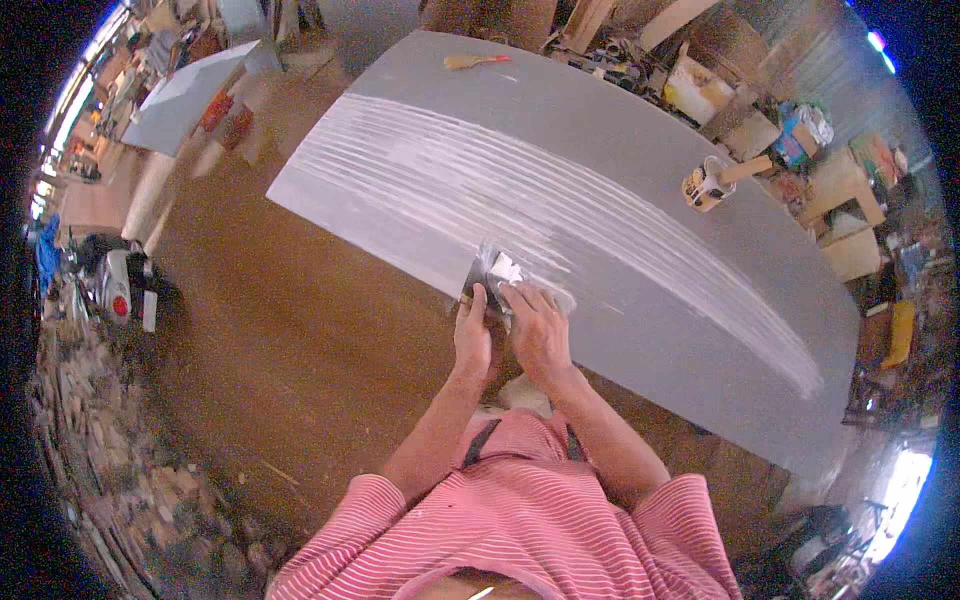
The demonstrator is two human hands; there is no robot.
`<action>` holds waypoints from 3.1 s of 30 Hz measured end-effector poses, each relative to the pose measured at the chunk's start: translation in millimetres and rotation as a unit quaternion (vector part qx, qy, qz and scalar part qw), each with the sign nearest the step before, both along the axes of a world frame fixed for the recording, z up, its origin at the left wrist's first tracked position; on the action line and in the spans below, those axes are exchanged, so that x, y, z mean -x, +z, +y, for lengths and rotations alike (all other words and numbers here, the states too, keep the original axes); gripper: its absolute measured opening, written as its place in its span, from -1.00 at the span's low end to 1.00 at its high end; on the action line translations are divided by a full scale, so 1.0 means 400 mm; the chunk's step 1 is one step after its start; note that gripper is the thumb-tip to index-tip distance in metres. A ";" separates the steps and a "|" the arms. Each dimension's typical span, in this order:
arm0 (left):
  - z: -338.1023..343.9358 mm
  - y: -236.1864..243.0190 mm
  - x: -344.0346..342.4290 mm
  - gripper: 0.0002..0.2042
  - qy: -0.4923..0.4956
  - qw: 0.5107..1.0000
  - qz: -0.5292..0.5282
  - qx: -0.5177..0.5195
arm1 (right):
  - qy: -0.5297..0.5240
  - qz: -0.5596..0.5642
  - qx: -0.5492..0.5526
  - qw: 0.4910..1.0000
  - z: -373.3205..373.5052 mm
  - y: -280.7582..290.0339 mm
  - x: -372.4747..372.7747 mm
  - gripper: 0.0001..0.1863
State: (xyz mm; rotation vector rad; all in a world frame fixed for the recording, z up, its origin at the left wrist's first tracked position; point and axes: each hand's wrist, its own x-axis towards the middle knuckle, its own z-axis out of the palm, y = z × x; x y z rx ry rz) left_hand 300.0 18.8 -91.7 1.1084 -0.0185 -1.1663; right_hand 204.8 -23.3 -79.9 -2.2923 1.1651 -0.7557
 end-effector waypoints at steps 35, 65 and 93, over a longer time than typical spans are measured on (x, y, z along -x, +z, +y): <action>0.166 -0.043 -0.999 -0.36 -0.134 0.972 0.186 0.054 | -0.125 0.211 -0.020 0.969 -0.407 -0.408 -0.664 -0.65; 0.153 -0.046 -1.211 -0.47 -0.168 0.959 0.227 0.004 | -0.194 0.272 0.052 0.941 -0.283 -0.455 -0.629 -0.62; 0.081 0.075 -1.241 -0.41 -0.216 0.930 0.296 -0.002 | -0.235 0.286 0.049 0.928 -0.184 -0.334 -0.656 -0.51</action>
